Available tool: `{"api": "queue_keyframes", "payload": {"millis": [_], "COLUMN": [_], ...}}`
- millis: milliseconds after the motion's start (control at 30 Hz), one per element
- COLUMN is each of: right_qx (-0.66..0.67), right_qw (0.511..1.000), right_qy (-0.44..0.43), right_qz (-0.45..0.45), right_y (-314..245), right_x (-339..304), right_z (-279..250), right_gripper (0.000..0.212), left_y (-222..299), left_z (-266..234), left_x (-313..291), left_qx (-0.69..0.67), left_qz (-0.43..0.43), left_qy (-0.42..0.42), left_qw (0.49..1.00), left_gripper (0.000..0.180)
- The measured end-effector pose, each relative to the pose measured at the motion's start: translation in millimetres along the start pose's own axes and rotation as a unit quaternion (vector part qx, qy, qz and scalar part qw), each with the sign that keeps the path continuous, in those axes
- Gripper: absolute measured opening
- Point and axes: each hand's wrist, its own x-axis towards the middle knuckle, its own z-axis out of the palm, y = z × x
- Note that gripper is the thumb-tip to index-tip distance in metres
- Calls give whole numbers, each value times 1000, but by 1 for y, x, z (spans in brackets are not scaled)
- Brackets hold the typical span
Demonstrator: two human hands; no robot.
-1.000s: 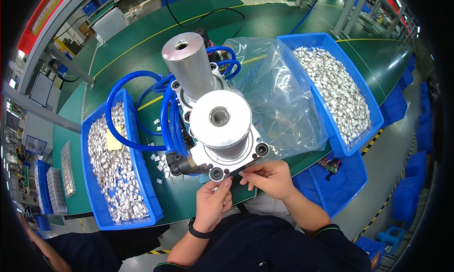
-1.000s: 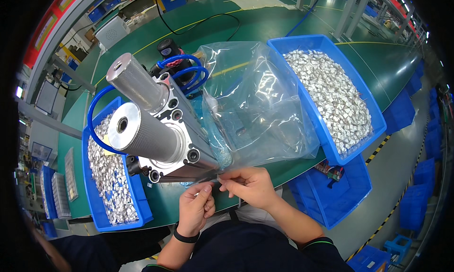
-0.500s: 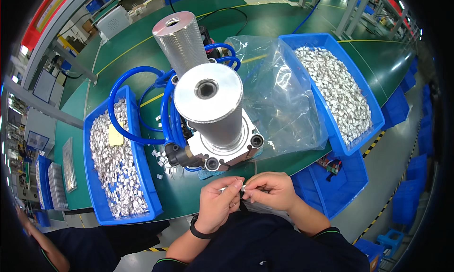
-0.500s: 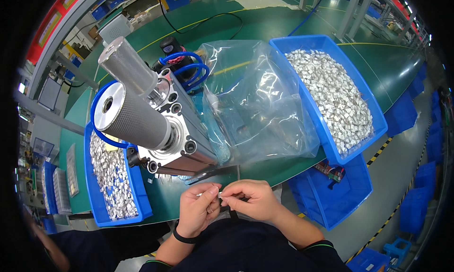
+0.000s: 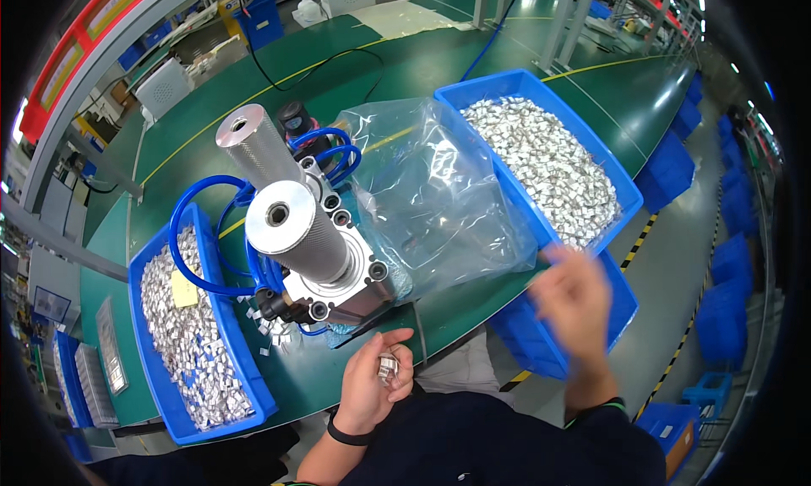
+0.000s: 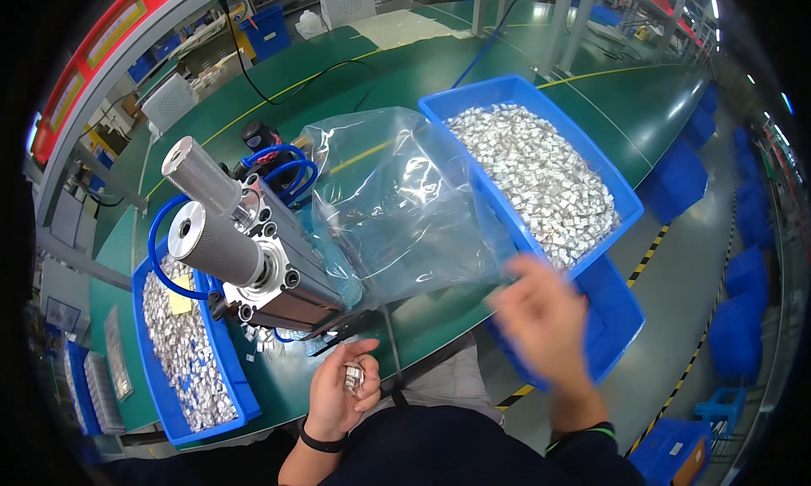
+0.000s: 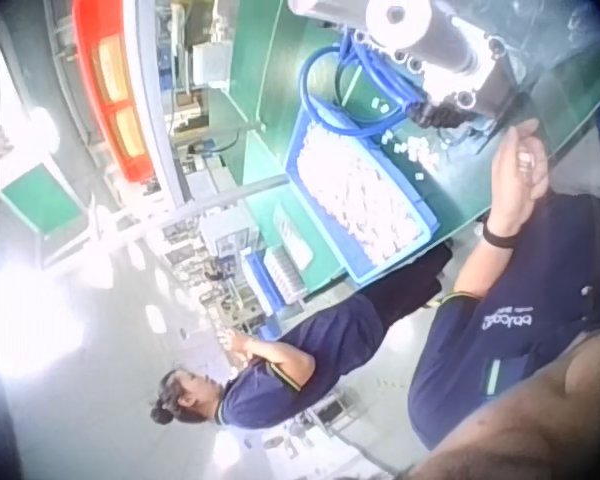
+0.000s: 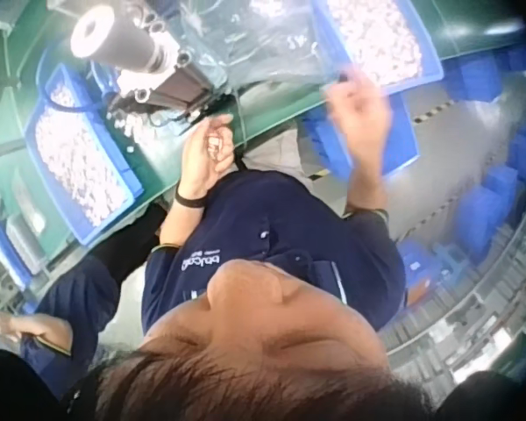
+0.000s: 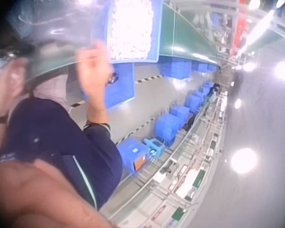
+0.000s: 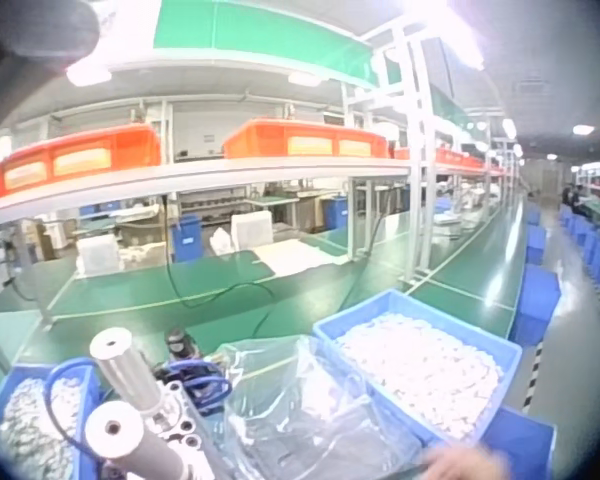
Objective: Manually assemble small electronic components at a factory workbench.
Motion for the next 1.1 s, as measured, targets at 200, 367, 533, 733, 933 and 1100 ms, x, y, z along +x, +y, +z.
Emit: {"api": "queue_keyframes", "payload": {"millis": [200,367,533,733,933,1100], "right_qx": [-11,31,62,306,311,392], "right_qw": [932,922,945,898,887,835], "right_qy": [-341,-371,-305,-313,-342,-375], "right_qz": [-119,-107,-102,50,-28,90], "right_y": [-10,-8,8,19,34,36], "right_x": [-21,-17,-19,-24,-22,-22], "right_z": [94,108,112,108,109,109], "right_gripper": [23,19,20,18,17,17], "left_y": [1,8,4,1,7,3], "left_z": [12,9,-10,-10,-7,-10], "left_x": [2,3,5,6,2,5], "left_qx": [121,126,1,-38,14,8], "left_qz": [-38,-53,-84,-51,-3,13], "left_qy": [-14,20,-36,-22,7,-32], "left_qw": [992,990,996,998,1000,999], "left_gripper": [62,63,54,44,27,26]}}
